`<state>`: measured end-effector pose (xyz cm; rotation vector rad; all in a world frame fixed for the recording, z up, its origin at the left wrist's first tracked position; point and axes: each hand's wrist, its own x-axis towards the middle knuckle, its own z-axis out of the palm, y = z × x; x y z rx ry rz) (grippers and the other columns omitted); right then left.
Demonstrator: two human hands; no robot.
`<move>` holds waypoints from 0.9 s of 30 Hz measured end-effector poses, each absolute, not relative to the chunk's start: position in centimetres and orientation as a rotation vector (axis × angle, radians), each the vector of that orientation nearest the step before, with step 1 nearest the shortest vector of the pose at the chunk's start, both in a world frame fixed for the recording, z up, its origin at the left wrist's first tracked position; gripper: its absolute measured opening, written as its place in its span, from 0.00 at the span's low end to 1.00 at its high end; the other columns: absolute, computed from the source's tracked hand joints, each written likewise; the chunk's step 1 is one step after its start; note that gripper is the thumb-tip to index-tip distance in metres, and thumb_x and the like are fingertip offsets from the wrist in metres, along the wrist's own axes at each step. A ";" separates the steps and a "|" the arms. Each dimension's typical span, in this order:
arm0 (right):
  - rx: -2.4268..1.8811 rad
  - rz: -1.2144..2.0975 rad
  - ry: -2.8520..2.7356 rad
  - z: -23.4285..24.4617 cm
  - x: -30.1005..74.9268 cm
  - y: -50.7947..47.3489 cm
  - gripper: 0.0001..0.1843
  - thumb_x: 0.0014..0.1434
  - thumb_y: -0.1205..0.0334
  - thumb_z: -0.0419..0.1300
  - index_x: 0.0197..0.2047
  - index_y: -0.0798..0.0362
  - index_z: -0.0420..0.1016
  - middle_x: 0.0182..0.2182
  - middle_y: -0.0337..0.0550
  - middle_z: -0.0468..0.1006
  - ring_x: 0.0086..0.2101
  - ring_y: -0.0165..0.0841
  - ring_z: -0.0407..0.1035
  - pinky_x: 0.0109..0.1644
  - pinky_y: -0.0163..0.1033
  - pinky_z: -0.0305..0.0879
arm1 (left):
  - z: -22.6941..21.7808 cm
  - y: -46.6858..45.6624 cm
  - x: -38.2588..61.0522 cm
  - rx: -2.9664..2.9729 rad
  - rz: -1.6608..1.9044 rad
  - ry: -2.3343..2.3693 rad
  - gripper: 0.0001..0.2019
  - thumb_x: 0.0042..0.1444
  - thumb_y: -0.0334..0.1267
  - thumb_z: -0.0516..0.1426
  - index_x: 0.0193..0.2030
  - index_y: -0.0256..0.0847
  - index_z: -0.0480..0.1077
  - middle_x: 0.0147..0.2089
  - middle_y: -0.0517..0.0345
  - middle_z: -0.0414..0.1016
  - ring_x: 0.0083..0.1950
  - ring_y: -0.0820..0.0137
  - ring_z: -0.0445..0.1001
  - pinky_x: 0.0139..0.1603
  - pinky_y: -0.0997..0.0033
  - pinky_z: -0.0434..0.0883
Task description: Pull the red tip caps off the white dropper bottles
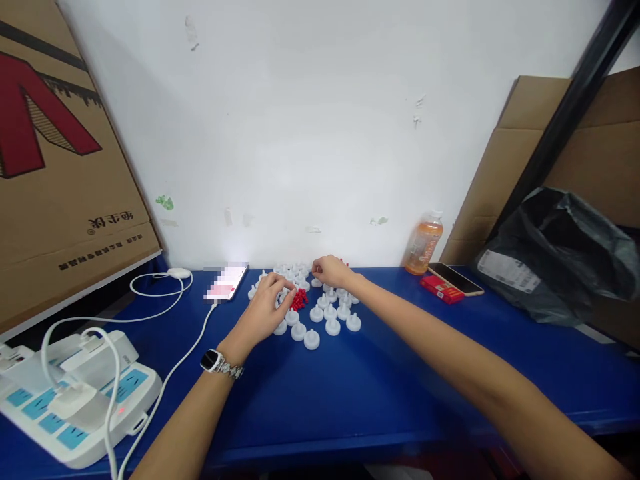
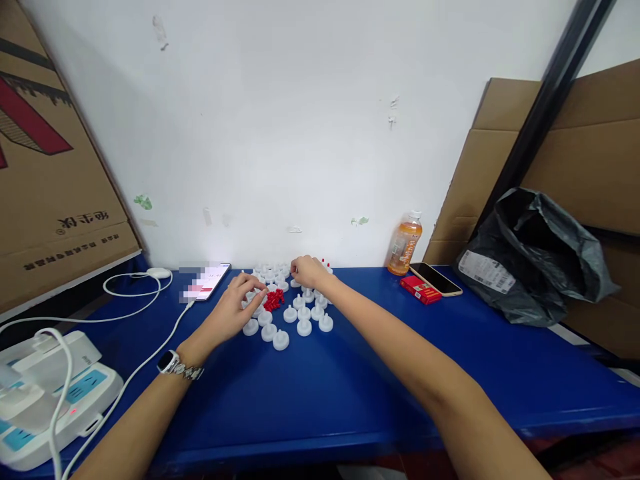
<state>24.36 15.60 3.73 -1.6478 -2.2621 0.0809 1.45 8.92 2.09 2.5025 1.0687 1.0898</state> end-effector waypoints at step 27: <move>-1.740 0.153 -2.018 3.7 26.1 12.6 0.05 0.56 0.65 0.61 0.32 0.53 0.80 0.33 0.45 0.83 0.37 0.36 0.74 0.44 0.38 0.61 | 2.2 8.6 2.0 2.548 1.039 1.087 0.12 0.68 0.46 0.49 0.44 0.44 0.70 0.48 0.52 0.68 0.52 0.62 0.68 0.56 0.56 0.68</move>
